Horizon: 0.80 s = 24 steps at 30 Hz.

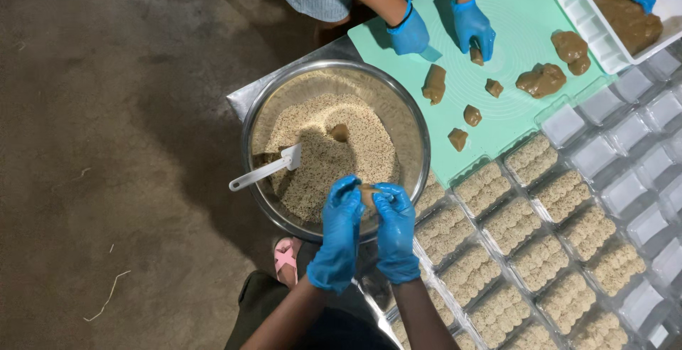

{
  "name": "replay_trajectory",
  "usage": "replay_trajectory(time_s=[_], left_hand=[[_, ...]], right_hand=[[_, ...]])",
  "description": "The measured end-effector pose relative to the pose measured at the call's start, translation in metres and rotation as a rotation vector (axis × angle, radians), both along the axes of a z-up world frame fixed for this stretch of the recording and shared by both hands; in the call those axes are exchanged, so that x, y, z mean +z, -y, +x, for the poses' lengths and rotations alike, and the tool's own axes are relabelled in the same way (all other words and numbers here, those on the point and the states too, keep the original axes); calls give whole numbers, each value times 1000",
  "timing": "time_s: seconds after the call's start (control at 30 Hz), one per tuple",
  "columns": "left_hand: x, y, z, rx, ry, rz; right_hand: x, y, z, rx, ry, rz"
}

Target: The person rolls pieces of brown paste into balls by hand, coats them in sesame seeds in a metal bowl, and places them into plastic containers.

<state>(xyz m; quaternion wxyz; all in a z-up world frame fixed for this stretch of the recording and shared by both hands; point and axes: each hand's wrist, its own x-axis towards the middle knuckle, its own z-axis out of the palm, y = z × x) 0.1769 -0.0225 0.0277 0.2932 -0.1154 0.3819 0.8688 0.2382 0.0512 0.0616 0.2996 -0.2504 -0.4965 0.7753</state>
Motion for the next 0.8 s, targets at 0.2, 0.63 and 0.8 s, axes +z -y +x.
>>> replay_trajectory(time_s=[0.2,0.63,0.8], left_hand=[[29,2,-5,-171,-287,-27],[-36,24,12,-618,-519,145],[3,28,4,-900,-662,-251]], right_hand=[[-19,-4,5,34,76,251],[89,-17,-8,205,349,1318],[93,-22,-3,547,285,1397]])
